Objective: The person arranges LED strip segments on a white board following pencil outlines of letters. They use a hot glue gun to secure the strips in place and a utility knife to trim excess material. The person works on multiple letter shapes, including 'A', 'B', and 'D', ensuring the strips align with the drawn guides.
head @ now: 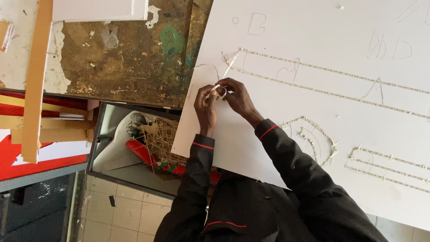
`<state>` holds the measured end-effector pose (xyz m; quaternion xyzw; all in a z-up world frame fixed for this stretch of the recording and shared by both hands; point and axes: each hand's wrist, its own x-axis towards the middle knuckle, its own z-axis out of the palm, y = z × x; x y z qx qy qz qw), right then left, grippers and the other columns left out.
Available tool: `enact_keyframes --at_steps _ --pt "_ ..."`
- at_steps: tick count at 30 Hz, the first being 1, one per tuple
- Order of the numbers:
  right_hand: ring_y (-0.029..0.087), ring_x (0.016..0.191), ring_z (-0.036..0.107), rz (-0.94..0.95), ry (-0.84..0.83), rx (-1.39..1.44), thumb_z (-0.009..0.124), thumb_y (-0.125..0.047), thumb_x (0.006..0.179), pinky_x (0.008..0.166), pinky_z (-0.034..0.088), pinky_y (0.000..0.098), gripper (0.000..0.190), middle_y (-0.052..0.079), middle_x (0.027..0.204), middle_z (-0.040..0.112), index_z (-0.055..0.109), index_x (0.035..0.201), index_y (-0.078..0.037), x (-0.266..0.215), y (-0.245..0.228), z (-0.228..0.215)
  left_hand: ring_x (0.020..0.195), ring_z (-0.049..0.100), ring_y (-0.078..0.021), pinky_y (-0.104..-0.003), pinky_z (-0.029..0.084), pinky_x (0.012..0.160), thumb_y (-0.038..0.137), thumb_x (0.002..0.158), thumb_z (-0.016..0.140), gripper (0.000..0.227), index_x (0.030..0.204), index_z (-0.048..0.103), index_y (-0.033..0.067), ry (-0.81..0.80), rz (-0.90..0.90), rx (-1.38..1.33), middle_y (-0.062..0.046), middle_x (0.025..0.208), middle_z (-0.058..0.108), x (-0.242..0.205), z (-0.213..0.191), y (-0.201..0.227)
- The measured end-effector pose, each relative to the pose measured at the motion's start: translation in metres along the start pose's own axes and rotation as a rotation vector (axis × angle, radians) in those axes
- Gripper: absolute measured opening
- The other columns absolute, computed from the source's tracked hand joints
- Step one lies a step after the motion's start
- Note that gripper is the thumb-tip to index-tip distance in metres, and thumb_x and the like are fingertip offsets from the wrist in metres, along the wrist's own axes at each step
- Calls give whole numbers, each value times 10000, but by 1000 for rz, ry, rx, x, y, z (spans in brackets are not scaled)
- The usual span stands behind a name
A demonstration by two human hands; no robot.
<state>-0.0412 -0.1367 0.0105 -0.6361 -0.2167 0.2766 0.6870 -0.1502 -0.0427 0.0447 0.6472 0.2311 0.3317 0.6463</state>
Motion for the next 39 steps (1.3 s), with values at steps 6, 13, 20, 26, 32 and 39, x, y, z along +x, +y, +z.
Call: enact_keyframes --at_steps 6,13,20,26,32,39 --pt "194 918 800 1 139 61 953 -228 1003 719 679 249 263 120 962 783 832 1148 -46 7 12 -15 1048 745 -168 -321 607 872 263 1082 802 173 1029 685 146 -140 147 141 -12 995 725 24 -5 -19" --pt "155 868 794 50 220 145 970 -185 974 730 705 248 267 107 934 792 826 1116 -12 9 -6 -24 846 718 -272 -386 609 787 231 1061 803 232 965 604 162 -121 358 460 -33 823 629 53 15 -5" --pt "220 859 857 124 230 251 902 -162 1005 693 720 271 260 132 960 815 774 1160 2 13 -16 -31 697 657 -285 -415 571 709 225 988 816 359 821 505 158 -52 270 451 -67 691 545 68 37 -21" --pt "173 786 803 93 248 10 849 -135 1004 652 665 266 183 86 905 789 799 1167 -72 26 3 -50 898 683 -226 -368 574 806 185 958 829 255 863 598 136 -374 105 237 -47 908 572 60 28 -12" --pt "189 713 745 22 229 -238 681 -42 1051 660 628 313 199 108 863 774 807 1182 -125 28 -13 -52 1074 714 -203 -350 596 830 182 996 864 259 1148 655 163 -514 6 172 -20 1132 626 54 19 -6" --pt "228 898 838 15 45 -66 768 -37 1043 751 720 330 194 157 981 811 754 1237 -24 13 -36 -48 682 729 -279 -378 575 652 166 966 703 166 939 540 188 7 120 456 -67 697 605 61 27 -41"
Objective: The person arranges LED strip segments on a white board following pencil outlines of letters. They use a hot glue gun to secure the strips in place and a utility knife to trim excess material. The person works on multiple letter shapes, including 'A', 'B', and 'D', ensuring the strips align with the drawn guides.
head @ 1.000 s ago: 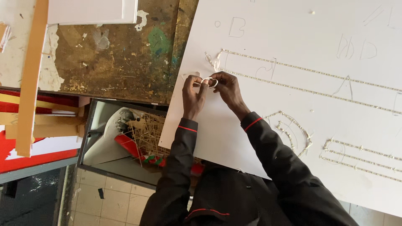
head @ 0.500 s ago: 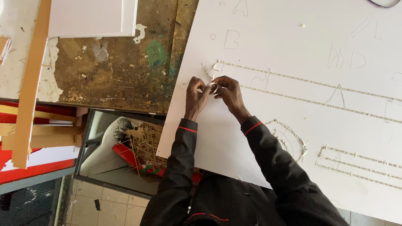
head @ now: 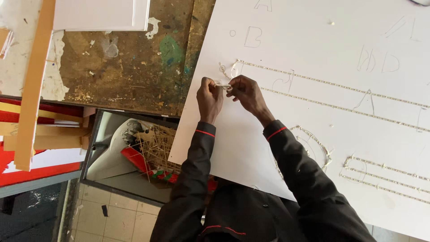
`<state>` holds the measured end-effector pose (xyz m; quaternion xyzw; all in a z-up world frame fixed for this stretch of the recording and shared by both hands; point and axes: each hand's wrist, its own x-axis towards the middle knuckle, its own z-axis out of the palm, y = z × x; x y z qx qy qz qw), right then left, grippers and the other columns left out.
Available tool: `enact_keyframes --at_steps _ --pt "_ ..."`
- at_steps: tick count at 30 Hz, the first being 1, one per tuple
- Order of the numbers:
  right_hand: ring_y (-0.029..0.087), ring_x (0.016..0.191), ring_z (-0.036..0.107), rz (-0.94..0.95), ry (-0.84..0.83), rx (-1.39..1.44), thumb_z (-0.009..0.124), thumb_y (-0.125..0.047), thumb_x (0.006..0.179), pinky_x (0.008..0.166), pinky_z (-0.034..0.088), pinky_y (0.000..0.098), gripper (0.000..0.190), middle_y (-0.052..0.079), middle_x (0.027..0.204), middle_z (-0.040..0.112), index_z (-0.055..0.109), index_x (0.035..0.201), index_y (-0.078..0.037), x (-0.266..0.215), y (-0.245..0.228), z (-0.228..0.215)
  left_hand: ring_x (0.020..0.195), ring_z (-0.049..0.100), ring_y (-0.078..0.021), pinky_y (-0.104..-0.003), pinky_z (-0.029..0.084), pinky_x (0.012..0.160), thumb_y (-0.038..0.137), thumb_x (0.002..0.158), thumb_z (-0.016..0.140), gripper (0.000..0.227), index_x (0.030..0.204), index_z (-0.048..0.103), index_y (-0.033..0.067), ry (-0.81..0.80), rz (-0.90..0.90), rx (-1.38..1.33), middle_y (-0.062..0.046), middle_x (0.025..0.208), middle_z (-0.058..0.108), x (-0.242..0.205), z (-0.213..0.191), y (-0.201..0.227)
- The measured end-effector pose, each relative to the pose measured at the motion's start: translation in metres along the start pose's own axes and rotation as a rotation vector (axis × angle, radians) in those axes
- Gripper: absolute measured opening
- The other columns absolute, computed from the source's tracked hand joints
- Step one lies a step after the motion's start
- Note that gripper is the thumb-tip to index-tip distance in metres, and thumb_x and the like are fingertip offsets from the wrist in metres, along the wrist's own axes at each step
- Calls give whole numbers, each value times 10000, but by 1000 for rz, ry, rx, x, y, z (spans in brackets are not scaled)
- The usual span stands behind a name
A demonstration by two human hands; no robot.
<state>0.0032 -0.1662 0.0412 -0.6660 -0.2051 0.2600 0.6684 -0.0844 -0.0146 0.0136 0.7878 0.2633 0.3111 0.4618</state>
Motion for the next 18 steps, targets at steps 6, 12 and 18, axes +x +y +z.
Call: enact_keyframes --at_steps 6,12,18 --pt "227 1094 799 38 -136 108 774 -67 1035 867 720 345 334 157 1183 790 730 1361 -7 -14 -31 -2 624 697 -309 -361 570 680 286 1081 723 405 806 448 172 94 -47 30 -68 625 606 7 1 24" --pt "214 939 833 -41 -20 -52 837 -183 1078 758 705 319 194 124 967 811 757 1183 -41 -3 -6 1 693 717 -290 -397 584 681 292 1061 737 327 842 526 173 96 -22 56 -44 722 626 0 11 11" --pt "353 876 849 -168 228 -485 742 -145 1050 784 634 480 103 124 853 819 665 1106 -105 -5 -11 8 1044 798 -272 -297 643 682 238 1090 726 173 1215 643 151 -90 97 -164 -60 1398 666 -22 1 47"
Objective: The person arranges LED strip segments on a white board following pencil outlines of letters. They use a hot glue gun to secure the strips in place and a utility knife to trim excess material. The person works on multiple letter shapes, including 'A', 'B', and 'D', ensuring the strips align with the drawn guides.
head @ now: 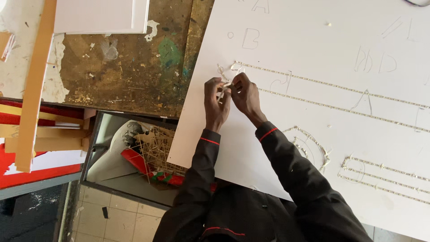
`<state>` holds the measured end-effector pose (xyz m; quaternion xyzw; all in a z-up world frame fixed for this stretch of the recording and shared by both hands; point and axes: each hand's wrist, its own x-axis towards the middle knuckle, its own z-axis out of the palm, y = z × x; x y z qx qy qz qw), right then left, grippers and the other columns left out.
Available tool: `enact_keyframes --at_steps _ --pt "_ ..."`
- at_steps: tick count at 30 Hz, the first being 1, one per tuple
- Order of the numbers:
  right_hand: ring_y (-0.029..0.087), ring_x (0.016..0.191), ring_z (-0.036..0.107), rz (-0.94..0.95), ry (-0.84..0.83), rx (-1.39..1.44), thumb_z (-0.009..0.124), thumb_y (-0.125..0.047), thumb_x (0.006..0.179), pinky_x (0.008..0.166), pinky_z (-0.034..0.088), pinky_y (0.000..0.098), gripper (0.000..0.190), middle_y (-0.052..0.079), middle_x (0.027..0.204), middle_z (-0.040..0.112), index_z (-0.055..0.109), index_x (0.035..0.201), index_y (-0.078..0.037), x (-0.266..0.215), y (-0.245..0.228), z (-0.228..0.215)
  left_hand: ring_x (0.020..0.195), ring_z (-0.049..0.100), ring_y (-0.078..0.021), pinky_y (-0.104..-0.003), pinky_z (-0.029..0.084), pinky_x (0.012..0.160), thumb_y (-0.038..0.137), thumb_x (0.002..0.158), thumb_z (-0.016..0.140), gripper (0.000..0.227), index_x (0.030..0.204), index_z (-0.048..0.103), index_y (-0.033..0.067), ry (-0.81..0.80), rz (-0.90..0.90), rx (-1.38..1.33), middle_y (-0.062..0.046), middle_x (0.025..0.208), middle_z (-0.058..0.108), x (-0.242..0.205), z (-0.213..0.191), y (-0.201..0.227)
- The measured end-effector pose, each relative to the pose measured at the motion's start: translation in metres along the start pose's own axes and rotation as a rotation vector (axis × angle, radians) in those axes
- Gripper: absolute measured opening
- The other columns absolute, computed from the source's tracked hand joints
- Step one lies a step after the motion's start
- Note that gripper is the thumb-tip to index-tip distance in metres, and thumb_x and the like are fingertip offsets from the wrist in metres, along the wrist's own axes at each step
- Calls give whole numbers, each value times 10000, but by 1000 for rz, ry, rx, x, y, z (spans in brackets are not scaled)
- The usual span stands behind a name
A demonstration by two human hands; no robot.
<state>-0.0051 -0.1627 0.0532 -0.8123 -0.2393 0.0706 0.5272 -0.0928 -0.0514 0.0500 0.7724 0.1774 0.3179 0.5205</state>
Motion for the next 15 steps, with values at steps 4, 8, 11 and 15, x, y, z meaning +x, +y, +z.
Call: enact_keyframes --at_steps 4,8,11,15 --pt "495 822 779 -7 54 -20 776 -360 1130 764 560 596 310 212 766 747 592 1112 -110 -1 -9 -7 1095 784 -299 -310 702 657 161 1105 674 195 1292 695 111 -146 -13 -187 -107 1588 547 -15 -3 10" --pt "298 741 787 41 18 113 809 -392 1122 738 563 403 350 100 702 768 593 1004 -143 -1 4 -5 1000 803 -271 -318 740 626 125 1121 586 247 1337 681 53 -120 -228 -471 -145 1490 595 -12 -3 17" --pt "200 768 795 -5 -59 238 858 -352 1101 717 532 297 325 79 744 790 634 984 -146 3 25 -3 944 817 -247 -312 746 635 197 1138 651 286 1386 641 54 -79 -329 -453 -143 1235 697 -1 -3 -6" --pt "188 839 785 13 -247 343 863 -134 1028 741 609 292 113 109 890 804 762 1039 -85 5 43 -18 904 763 -127 -260 706 699 199 1132 674 158 1239 732 99 136 -357 -338 -57 1013 705 9 -6 -22"
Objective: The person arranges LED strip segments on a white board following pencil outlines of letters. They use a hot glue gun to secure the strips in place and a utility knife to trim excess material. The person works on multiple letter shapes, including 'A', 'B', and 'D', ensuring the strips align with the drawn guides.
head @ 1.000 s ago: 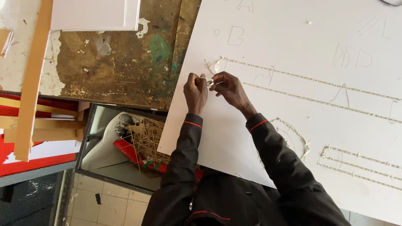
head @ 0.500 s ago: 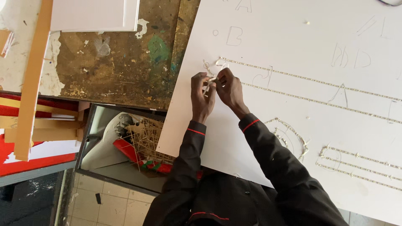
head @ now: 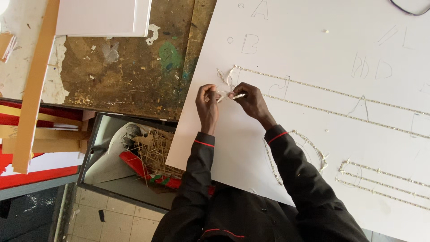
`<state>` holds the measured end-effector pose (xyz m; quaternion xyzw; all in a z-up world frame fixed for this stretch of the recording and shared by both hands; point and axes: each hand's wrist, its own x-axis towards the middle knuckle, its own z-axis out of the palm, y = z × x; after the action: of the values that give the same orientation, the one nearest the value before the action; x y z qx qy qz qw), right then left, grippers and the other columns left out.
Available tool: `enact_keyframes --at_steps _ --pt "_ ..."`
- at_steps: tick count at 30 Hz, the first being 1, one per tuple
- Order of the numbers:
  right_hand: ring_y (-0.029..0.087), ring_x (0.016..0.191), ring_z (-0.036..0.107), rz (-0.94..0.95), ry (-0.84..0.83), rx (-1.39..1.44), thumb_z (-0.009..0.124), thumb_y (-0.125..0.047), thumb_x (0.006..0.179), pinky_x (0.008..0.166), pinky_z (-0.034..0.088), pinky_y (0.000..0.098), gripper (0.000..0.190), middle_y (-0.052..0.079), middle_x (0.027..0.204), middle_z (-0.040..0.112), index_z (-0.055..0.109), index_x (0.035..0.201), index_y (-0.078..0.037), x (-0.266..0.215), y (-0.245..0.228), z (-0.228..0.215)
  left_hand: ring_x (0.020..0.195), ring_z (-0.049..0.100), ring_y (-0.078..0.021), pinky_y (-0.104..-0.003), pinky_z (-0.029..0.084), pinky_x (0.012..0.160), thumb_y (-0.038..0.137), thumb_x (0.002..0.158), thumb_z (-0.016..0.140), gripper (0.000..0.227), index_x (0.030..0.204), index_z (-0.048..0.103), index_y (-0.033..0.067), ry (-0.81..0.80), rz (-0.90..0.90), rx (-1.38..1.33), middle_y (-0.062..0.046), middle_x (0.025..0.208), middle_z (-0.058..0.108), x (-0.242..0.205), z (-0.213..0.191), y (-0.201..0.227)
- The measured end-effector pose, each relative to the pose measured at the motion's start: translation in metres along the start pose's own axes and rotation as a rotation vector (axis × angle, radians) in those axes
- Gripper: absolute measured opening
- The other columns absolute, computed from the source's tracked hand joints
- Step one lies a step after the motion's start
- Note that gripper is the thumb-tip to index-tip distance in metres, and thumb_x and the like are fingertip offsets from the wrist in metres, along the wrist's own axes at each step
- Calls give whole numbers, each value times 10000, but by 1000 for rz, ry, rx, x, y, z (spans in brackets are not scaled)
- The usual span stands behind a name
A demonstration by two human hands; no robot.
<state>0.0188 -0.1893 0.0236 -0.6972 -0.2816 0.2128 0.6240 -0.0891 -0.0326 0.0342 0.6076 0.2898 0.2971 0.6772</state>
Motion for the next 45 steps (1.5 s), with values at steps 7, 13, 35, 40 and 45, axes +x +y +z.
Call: enact_keyframes --at_steps 7,13,35,40,45 --pt "179 915 796 184 -139 120 795 -120 1006 788 673 349 89 111 972 789 779 1016 -33 -8 -26 -5 897 732 -138 -322 714 873 190 1118 721 311 1388 601 95 68 -324 -540 -29 987 631 -10 -2 5" --pt "245 1076 795 183 -144 369 799 -54 1038 887 718 369 105 181 1152 786 709 1044 0 -8 0 -7 962 735 -115 -432 732 988 -79 984 710 549 1473 546 110 57 -127 -543 -3 1065 555 -9 -19 0" --pt "231 832 803 462 248 960 560 -381 1223 758 701 359 352 40 833 678 719 1177 -70 7 61 -44 907 837 -252 -344 714 792 624 1137 592 471 1139 744 178 180 -313 -799 -46 815 769 17 -111 -32" --pt "128 819 756 445 303 860 577 -370 1221 716 610 240 385 -27 867 630 670 1459 -82 -2 16 -58 926 855 -307 -381 723 759 716 1100 553 596 1126 780 165 177 -354 -772 -97 861 803 -3 -158 -8" --pt "206 885 837 379 110 216 792 -355 1146 625 631 280 609 155 1056 824 592 1561 43 -21 -33 -65 950 832 -250 -348 733 733 681 1158 487 608 1218 690 112 -61 -395 -340 -58 824 695 -46 -157 19"
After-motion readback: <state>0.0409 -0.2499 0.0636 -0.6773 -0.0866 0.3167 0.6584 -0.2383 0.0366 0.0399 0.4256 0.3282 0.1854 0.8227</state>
